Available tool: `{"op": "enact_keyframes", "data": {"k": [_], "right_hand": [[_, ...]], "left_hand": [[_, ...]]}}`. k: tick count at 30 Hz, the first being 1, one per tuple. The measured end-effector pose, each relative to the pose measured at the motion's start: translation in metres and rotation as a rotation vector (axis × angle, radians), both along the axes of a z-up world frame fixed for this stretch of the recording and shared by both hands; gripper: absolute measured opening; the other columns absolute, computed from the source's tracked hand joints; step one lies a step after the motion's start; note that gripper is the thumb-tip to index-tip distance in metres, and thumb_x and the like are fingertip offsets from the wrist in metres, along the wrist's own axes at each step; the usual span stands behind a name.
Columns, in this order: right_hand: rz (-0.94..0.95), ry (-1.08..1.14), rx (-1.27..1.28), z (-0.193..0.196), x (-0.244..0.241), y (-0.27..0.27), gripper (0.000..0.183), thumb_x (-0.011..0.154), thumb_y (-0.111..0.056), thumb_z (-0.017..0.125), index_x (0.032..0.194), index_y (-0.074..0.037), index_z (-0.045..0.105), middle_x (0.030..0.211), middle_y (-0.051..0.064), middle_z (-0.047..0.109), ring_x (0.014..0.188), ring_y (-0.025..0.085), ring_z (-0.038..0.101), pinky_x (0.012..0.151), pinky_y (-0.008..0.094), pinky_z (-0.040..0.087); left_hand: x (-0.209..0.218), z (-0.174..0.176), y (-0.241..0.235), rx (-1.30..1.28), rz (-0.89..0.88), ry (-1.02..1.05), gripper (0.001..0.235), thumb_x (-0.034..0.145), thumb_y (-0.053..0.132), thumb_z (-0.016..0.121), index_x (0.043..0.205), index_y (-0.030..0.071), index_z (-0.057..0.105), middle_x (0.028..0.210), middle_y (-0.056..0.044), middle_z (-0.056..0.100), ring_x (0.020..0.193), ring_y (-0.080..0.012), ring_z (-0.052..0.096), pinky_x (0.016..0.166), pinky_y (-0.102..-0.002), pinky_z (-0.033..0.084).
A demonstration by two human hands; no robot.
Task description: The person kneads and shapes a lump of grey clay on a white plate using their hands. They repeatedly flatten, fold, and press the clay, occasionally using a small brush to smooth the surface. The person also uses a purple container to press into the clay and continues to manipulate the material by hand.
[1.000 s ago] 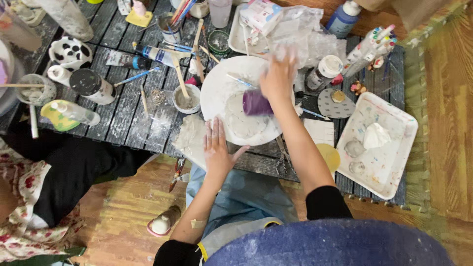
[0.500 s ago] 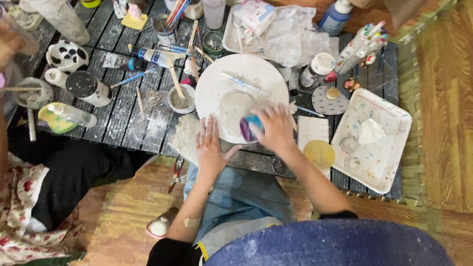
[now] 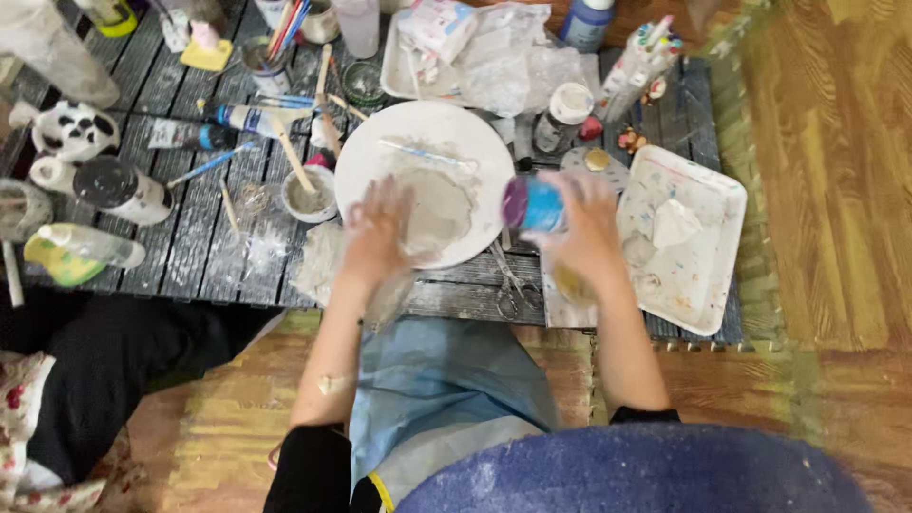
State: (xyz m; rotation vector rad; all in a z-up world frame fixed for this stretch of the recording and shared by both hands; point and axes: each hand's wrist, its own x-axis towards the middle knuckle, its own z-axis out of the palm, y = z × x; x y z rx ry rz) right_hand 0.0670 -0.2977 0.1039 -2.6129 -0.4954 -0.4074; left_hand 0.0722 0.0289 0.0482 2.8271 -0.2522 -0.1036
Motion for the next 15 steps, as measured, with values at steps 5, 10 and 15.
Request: {"op": "enact_keyframes", "data": {"k": [5,10,15], "right_hand": [[-0.254,-0.06,-0.592,-0.052,0.084,-0.05,0.052,0.086,-0.023,0.074,0.135,-0.014,0.06,0.129,0.014,0.059,0.131,0.035,0.049,0.116,0.055,0.032],[-0.08,-0.255,-1.049,-0.099,0.14,-0.058,0.047,0.096,-0.019,0.059,0.144,-0.015,0.059,0.134,0.016,0.059,0.135,0.035,0.047,0.108,0.05,0.034],[-0.01,-0.221,-0.8,-0.075,0.121,-0.04,0.062,0.08,-0.013,0.071,0.141,-0.018,0.059,0.149,0.018,0.052,0.145,0.035,0.039,0.115,0.046,0.029]], "left_hand": [[-0.015,-0.027,-0.036,-0.192,-0.04,-0.237,0.13,0.062,0.079,0.078,0.161,0.011,0.027,0.167,-0.025,0.016,0.154,-0.0484,0.01,0.118,-0.065,0.012],[-0.003,-0.045,-0.016,-0.287,-0.041,-0.217,0.127,0.066,0.077,0.075,0.163,0.011,0.027,0.171,-0.023,0.017,0.159,-0.0431,0.013,0.123,-0.062,0.014],[0.002,-0.055,-0.008,-0.181,0.105,-0.294,0.128,0.077,0.075,0.076,0.16,-0.005,0.019,0.163,-0.033,0.02,0.152,-0.049,0.013,0.116,-0.067,0.012]]}}
